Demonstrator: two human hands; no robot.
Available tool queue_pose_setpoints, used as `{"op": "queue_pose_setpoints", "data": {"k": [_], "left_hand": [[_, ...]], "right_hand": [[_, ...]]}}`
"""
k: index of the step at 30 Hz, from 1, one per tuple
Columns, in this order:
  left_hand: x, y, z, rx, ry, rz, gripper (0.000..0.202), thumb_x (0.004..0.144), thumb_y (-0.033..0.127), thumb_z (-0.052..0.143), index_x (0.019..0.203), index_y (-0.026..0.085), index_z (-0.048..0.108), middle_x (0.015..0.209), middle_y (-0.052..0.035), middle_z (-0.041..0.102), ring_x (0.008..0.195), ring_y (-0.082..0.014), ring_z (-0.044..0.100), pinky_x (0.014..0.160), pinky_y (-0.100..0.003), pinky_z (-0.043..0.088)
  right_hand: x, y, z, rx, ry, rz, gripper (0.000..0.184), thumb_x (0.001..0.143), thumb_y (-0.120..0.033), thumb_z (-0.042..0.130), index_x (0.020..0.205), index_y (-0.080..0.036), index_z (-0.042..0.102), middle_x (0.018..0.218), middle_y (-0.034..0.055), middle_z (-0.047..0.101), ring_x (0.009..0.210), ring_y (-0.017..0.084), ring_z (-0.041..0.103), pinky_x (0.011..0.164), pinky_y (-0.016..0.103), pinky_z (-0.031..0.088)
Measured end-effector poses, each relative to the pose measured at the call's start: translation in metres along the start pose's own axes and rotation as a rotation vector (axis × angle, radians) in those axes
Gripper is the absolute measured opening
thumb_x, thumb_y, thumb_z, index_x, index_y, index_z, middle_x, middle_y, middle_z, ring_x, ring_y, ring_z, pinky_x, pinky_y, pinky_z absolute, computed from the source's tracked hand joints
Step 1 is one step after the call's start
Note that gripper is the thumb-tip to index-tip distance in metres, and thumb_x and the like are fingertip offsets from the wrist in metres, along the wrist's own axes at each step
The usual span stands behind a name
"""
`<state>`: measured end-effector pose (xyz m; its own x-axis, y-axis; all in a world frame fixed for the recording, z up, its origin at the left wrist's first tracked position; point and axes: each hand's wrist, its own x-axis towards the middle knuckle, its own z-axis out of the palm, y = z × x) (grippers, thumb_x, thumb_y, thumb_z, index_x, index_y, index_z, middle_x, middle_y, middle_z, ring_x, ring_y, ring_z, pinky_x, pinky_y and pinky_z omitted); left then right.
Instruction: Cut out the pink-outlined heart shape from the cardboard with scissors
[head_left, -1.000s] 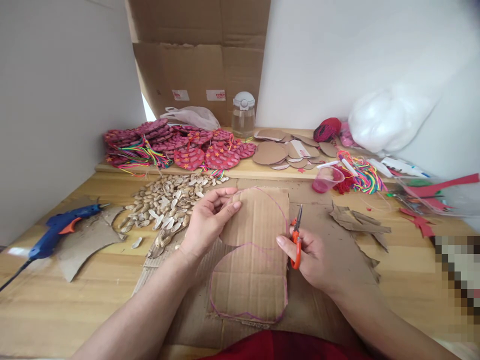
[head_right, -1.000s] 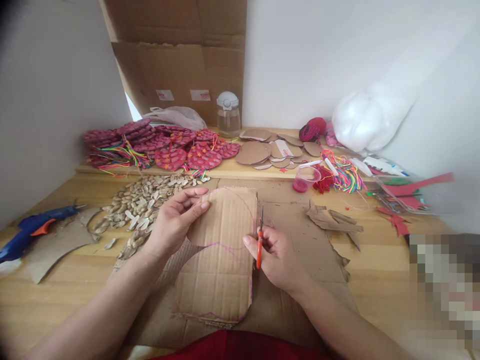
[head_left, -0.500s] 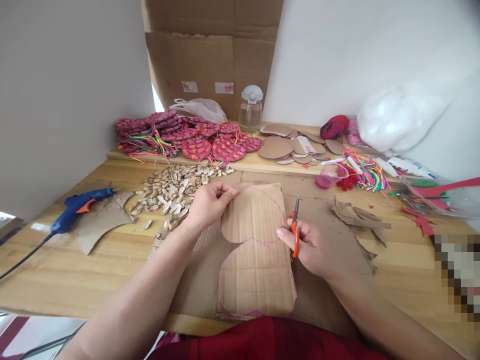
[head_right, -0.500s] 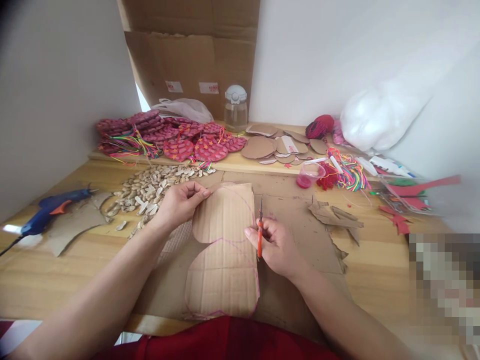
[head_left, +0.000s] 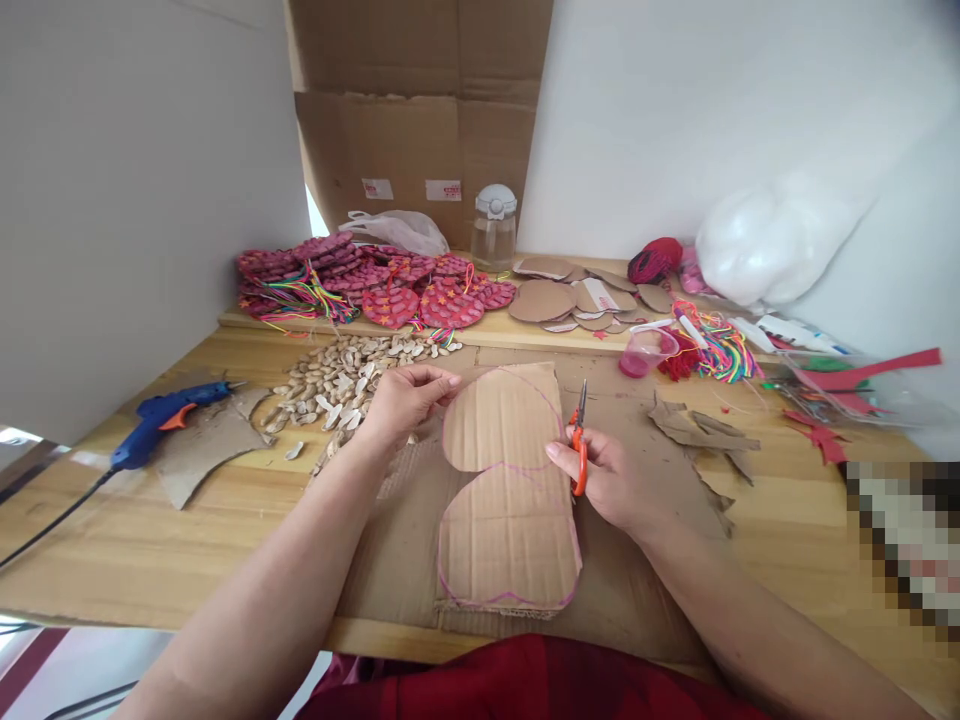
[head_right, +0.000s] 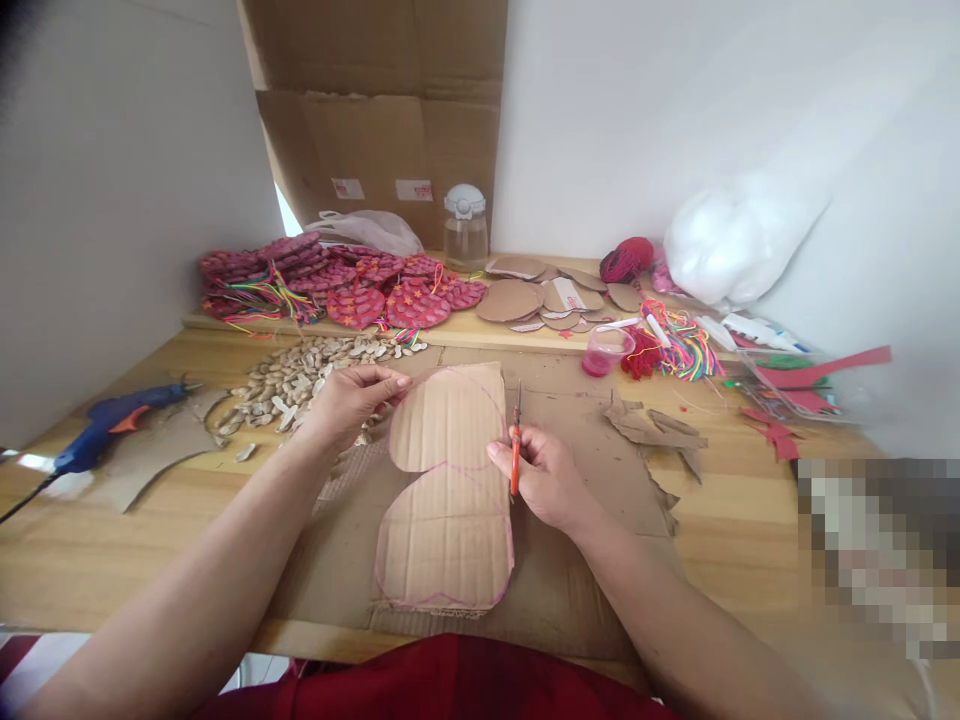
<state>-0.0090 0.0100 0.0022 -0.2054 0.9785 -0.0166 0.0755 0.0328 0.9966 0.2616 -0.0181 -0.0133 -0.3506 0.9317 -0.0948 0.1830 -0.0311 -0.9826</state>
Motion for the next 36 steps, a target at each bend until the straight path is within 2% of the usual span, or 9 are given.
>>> {"op": "queue_pose_setpoints", "data": {"k": [6, 11, 16, 21, 25, 29, 33, 34, 36], "left_hand": [[-0.005, 0.005, 0.004, 0.073, -0.002, -0.001, 0.036, 0.062, 0.049, 0.084, 0.072, 0.015, 0.077, 0.061, -0.0032, 0.064, 0.046, -0.0085, 0.040, 0.045, -0.025, 0.028], [-0.008, 0.005, 0.004, 0.226, -0.011, 0.045, 0.033, 0.069, 0.049, 0.078, 0.069, 0.017, 0.074, 0.055, 0.0009, 0.058, 0.044, -0.0093, 0.036, 0.045, -0.026, 0.025], [-0.008, 0.002, 0.002, 0.384, -0.027, 0.127, 0.028, 0.075, 0.044, 0.073, 0.063, 0.020, 0.067, 0.055, 0.0012, 0.058, 0.052, -0.0127, 0.044, 0.051, -0.026, 0.029], [-0.005, -0.003, 0.002, 0.410, -0.043, 0.145, 0.031, 0.076, 0.045, 0.070, 0.059, 0.021, 0.061, 0.054, 0.0015, 0.056, 0.054, -0.0141, 0.045, 0.052, -0.025, 0.031], [0.002, -0.008, -0.003, 0.339, 0.026, 0.140, 0.027, 0.083, 0.043, 0.062, 0.070, 0.020, 0.061, 0.056, 0.0013, 0.058, 0.049, -0.0135, 0.047, 0.049, -0.025, 0.035], [0.003, -0.003, -0.007, 0.232, 0.179, 0.225, 0.027, 0.092, 0.041, 0.050, 0.075, 0.021, 0.055, 0.063, 0.0001, 0.057, 0.056, -0.0140, 0.053, 0.054, -0.025, 0.041], [-0.017, 0.021, 0.019, 0.163, 0.246, 0.373, 0.025, 0.097, 0.041, 0.049, 0.079, 0.023, 0.052, 0.068, 0.0010, 0.057, 0.059, -0.0140, 0.053, 0.057, -0.025, 0.042], [-0.025, 0.030, 0.033, 0.163, 0.205, 0.449, 0.021, 0.096, 0.039, 0.053, 0.082, 0.023, 0.055, 0.068, 0.0011, 0.058, 0.060, -0.0146, 0.054, 0.059, -0.026, 0.043], [-0.042, 0.049, 0.068, 0.199, 0.006, 0.588, 0.017, 0.095, 0.036, 0.057, 0.084, 0.024, 0.061, 0.071, 0.0000, 0.061, 0.063, -0.0158, 0.058, 0.063, -0.028, 0.046]], "right_hand": [[-0.003, -0.003, 0.002, 0.020, -0.054, 0.000, 0.046, 0.083, -0.055, 0.066, 0.064, -0.022, 0.038, 0.059, -0.0077, 0.031, 0.055, 0.011, 0.027, 0.055, 0.027, 0.025], [-0.003, 0.000, 0.003, 0.027, -0.064, 0.013, 0.047, 0.083, -0.056, 0.066, 0.065, -0.022, 0.040, 0.058, -0.0077, 0.033, 0.055, 0.010, 0.028, 0.054, 0.027, 0.025], [-0.003, -0.002, 0.004, 0.039, -0.047, 0.029, 0.049, 0.078, -0.055, 0.071, 0.064, -0.022, 0.038, 0.058, -0.0080, 0.032, 0.055, 0.010, 0.028, 0.054, 0.026, 0.025], [-0.001, -0.002, 0.004, 0.050, -0.038, 0.033, 0.048, 0.074, -0.053, 0.074, 0.064, -0.022, 0.039, 0.059, -0.0083, 0.031, 0.055, 0.009, 0.027, 0.054, 0.026, 0.025], [0.003, 0.001, 0.005, 0.084, -0.031, 0.023, 0.046, 0.075, -0.054, 0.072, 0.065, -0.022, 0.041, 0.058, -0.0082, 0.032, 0.054, 0.009, 0.029, 0.054, 0.025, 0.026], [0.007, 0.003, 0.007, 0.142, -0.021, 0.018, 0.046, 0.076, -0.054, 0.072, 0.064, -0.021, 0.043, 0.057, -0.0083, 0.034, 0.053, 0.009, 0.031, 0.053, 0.025, 0.027], [0.010, 0.006, 0.007, 0.171, 0.024, 0.005, 0.045, 0.071, -0.056, 0.076, 0.065, -0.020, 0.049, 0.056, -0.0077, 0.039, 0.052, 0.009, 0.034, 0.053, 0.025, 0.030], [0.011, 0.006, 0.007, 0.176, 0.033, 0.000, 0.046, 0.071, -0.057, 0.076, 0.065, -0.020, 0.049, 0.055, -0.0076, 0.039, 0.052, 0.009, 0.035, 0.052, 0.025, 0.031], [0.013, 0.006, 0.006, 0.179, 0.039, -0.013, 0.048, 0.070, -0.060, 0.075, 0.064, -0.020, 0.050, 0.055, -0.0068, 0.041, 0.052, 0.010, 0.037, 0.052, 0.025, 0.032]]}}
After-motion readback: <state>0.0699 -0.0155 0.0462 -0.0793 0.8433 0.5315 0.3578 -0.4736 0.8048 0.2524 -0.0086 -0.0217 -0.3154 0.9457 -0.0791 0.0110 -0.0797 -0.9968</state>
